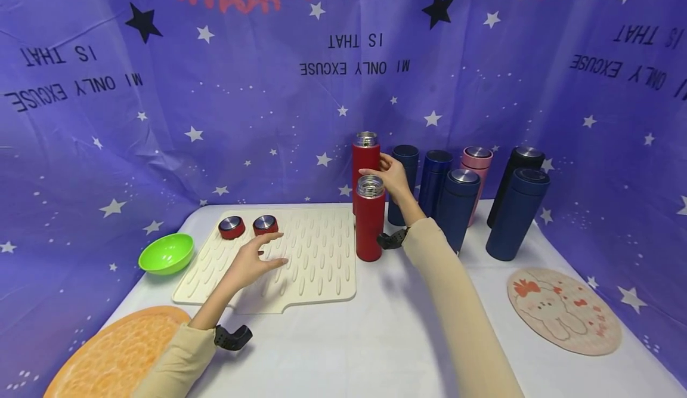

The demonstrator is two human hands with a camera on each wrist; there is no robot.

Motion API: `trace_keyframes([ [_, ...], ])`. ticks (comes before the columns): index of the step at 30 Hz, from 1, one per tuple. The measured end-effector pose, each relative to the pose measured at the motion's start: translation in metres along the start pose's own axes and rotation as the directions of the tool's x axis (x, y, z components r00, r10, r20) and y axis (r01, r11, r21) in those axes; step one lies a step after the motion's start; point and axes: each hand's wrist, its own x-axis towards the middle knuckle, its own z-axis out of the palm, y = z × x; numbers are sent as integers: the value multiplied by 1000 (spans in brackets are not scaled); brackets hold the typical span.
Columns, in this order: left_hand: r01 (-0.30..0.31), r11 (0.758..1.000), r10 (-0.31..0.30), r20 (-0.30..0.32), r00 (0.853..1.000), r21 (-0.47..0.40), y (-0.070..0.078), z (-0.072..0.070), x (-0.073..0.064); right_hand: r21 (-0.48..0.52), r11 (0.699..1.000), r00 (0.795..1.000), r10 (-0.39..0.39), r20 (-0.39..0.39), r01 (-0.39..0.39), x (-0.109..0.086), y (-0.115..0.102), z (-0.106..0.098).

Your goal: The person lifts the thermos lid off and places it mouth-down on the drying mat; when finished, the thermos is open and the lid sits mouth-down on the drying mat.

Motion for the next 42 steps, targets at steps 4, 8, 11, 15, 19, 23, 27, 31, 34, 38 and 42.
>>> trace_keyframes([
  [4,18,1000,-19,19,1000,14,-3,1,-7,82,996,999,-33,17,32,1,8,1],
  [8,32,999,-33,36,999,25,-4,3,-11,72,997,999,-30,39,27,0,17,0],
  [11,52,998,-55,62,997,40,-6,5,-15,55,998,998,-23,56,20,-3,22,-2],
  [15,79,995,-84,87,993,55,-10,7,-19,42,999,998,-24,50,22,-5,26,-4],
  [19,100,992,-105,72,992,76,-16,6,-21,35,999,999,-31,43,29,-8,31,-5],
  [23,128,987,-134,55,989,97,-22,3,-24,-25,999,999,-33,37,34,-11,37,-5],
  [27,132,983,-140,57,988,123,-27,1,-27,-71,997,999,-41,26,42,-14,41,-5],
  [31,128,982,-137,61,989,135,-31,0,-29,-54,997,999,-45,23,46,-16,44,-4],
  [34,135,982,-145,67,987,131,-32,-1,-30,-39,998,999,-49,25,50,-18,45,-3],
  [38,142,981,-152,76,985,129,-33,-1,-31,-17,997,997,-70,31,70,-19,47,-3],
  [42,152,979,-163,73,984,136,-33,-1,-31,-30,996,995,-86,40,88,-18,50,-2],
])
